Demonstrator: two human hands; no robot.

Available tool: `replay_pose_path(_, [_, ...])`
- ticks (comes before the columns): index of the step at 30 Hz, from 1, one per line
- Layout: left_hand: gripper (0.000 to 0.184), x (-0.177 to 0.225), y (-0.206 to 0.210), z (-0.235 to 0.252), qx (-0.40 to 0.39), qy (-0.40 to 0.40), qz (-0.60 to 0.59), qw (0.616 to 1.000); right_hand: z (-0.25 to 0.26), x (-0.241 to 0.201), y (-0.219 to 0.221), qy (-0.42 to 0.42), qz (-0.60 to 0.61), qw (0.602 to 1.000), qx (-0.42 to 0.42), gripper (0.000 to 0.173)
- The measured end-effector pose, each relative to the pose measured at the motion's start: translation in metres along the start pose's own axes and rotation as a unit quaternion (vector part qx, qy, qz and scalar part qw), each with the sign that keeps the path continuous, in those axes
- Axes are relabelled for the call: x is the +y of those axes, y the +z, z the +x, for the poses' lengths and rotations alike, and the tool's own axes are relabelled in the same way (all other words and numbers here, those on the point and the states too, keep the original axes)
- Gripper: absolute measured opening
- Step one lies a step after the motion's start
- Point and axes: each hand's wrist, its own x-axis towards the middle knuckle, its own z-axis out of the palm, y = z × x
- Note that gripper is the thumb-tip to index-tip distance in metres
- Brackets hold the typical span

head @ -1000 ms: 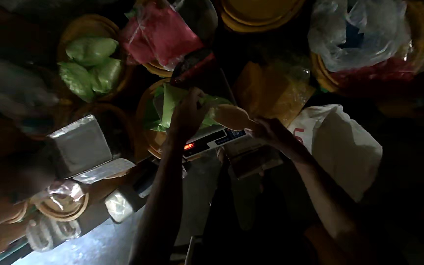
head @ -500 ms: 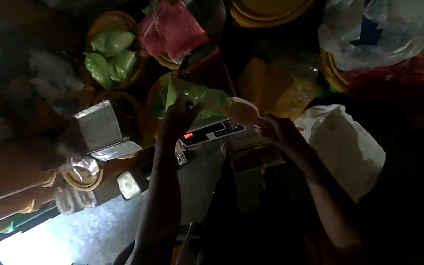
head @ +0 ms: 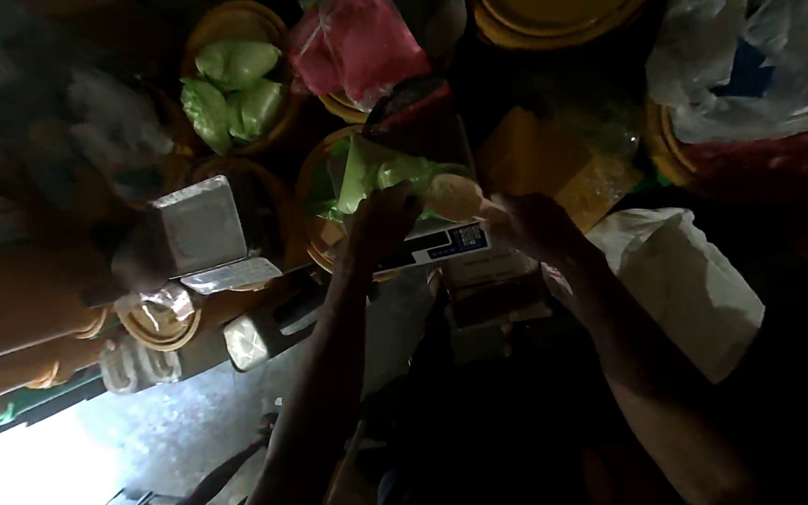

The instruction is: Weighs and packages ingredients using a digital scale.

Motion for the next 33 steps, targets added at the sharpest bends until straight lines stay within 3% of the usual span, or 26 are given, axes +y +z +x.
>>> replay_pose_path(4, [0.028,0.003,0.001,-0.005,0.003,0.011,0.001,1.000,-0.002,-0.007,-0.012,0.032,-0.004,0.999,-0.019,0.038])
replay_pose_path(8, [0.031,0.006,0.002,-0.010,0.020,0.019,-0.026,0.999,-0.020,-0.005,-0.015,0.015,-0.004,1.000,0.019,0.037])
replay_pose_path(11, [0.040,0.003,0.016,-0.018,0.000,-0.062,-0.065,0.996,-0.027,-0.008,-0.016,0.024,-0.013,0.999,0.025,0.038])
replay_pose_path(14, [0.040,-0.005,0.040,-0.047,-0.049,-0.139,-0.070,0.986,-0.062,0.034,-0.009,0.031,0.055,0.998,0.017,0.040])
replay_pose_path(16, [0.040,-0.003,0.070,-0.070,-0.089,-0.140,-0.048,0.985,-0.125,0.080,0.002,0.047,0.157,0.986,0.043,0.046])
replay_pose_path(19, [0.044,0.015,0.123,-0.086,-0.188,-0.131,-0.023,0.973,-0.250,0.127,0.005,0.232,0.277,0.927,0.103,0.050])
replay_pose_path(21, [0.042,0.048,0.153,-0.082,-0.266,-0.125,-0.016,0.956,-0.299,0.146,0.002,0.374,0.275,0.879,0.105,0.050])
replay_pose_path(22, [0.042,0.067,0.165,-0.081,-0.285,-0.113,-0.019,0.952,-0.310,0.155,0.006,0.409,0.246,0.874,0.087,0.050])
replay_pose_path(24, [0.043,0.112,0.189,-0.069,-0.291,-0.071,-0.015,0.954,-0.308,0.175,0.020,0.421,0.201,0.884,0.028,0.056])
replay_pose_path(26, [0.049,0.171,0.211,-0.050,-0.290,-0.064,-0.002,0.955,-0.273,0.197,0.032,0.419,0.194,0.887,-0.021,0.060])
replay_pose_path(29, [0.061,0.255,0.235,-0.015,-0.344,-0.078,0.046,0.935,-0.202,0.227,0.040,0.475,0.277,0.835,-0.030,0.054])
replay_pose_path(31, [0.068,0.262,0.265,0.001,-0.323,-0.026,0.073,0.943,-0.167,0.275,0.084,0.485,0.298,0.822,0.004,0.052])
replay_pose_path(33, [0.063,0.258,0.286,0.013,-0.303,-0.003,0.090,0.949,-0.134,0.321,0.131,0.456,0.292,0.837,0.077,0.050])
